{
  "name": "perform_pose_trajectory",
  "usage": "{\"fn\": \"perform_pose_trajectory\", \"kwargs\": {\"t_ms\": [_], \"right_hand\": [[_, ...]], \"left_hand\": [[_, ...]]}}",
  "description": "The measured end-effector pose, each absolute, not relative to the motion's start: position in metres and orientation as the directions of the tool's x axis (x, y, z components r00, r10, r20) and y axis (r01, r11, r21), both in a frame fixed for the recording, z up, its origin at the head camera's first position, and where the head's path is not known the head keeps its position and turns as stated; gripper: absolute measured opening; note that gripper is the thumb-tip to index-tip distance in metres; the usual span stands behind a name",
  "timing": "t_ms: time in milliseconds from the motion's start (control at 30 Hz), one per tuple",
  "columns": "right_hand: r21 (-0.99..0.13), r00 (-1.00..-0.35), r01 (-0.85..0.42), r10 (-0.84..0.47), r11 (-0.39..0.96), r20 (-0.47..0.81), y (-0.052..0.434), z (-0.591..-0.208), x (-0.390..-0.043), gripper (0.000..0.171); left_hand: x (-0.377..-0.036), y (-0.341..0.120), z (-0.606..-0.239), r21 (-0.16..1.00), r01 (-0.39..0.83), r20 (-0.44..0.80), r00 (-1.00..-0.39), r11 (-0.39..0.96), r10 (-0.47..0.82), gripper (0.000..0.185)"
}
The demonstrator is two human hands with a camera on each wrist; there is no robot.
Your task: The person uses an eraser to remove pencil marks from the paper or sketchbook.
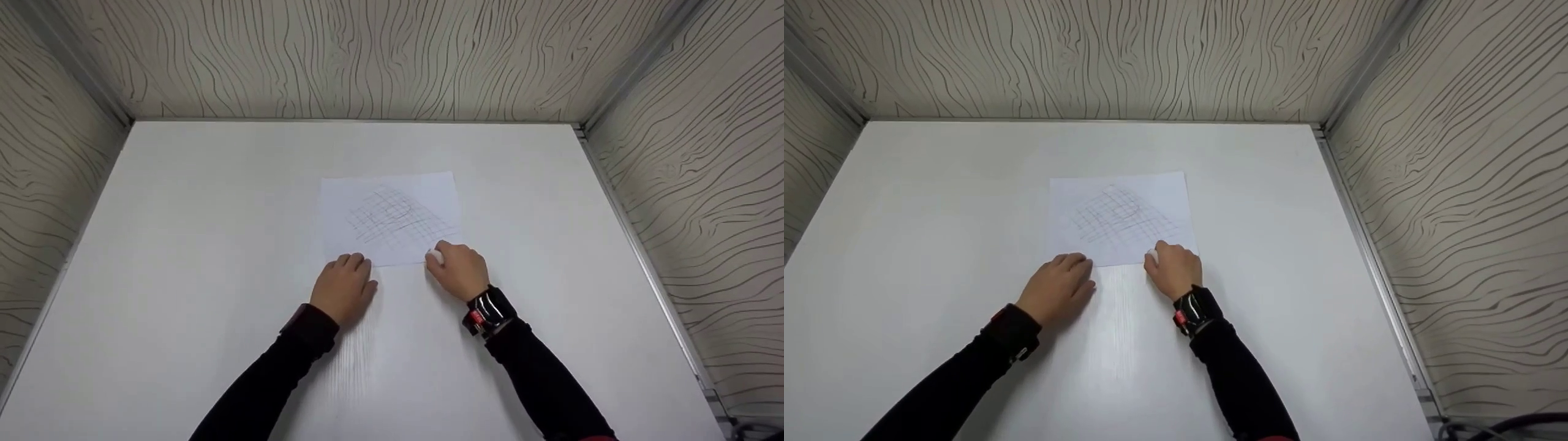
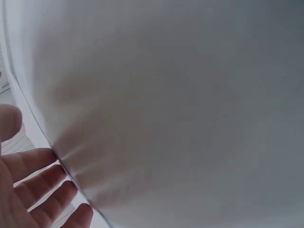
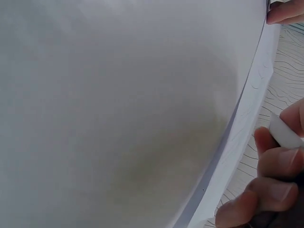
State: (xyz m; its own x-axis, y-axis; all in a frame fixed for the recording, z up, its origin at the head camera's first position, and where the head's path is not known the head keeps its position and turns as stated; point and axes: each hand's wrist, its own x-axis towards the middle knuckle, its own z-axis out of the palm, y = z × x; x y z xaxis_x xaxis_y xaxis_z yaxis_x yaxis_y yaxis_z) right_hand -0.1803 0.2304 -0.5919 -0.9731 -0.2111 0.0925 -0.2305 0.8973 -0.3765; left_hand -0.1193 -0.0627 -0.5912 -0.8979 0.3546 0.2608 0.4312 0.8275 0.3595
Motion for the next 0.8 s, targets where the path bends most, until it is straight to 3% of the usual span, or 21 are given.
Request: {"fn": "perform_pose_trajectory", "kwargs": {"t_ms": [267, 400, 800], "right_hand": [[-0.288, -0.982, -0.188, -0.19, 0.939, 0.022, 0.213, -0.588, -0.187, 0.031], [-0.263, -0.984, -0.173, -0.18, 0.949, -0.002, 0.205, -0.587, -0.19, 0.028], [-0.254, -0.983, -0.134, -0.161, 0.958, -0.088, 0.233, -0.577, -0.202, 0.031]], "left_hand": [[-0.126, -0.06, -0.589, 0.46, 0.388, 0.191, -0.922, 0.799, 0.338, 0.025], [-0.126, -0.057, -0.584, 0.472, 0.401, 0.205, -0.916, 0.785, 0.344, 0.032], [-0.131, -0.051, -0.582, 0.411, 0.395, 0.211, -0.918, 0.822, 0.336, 0.028]]}}
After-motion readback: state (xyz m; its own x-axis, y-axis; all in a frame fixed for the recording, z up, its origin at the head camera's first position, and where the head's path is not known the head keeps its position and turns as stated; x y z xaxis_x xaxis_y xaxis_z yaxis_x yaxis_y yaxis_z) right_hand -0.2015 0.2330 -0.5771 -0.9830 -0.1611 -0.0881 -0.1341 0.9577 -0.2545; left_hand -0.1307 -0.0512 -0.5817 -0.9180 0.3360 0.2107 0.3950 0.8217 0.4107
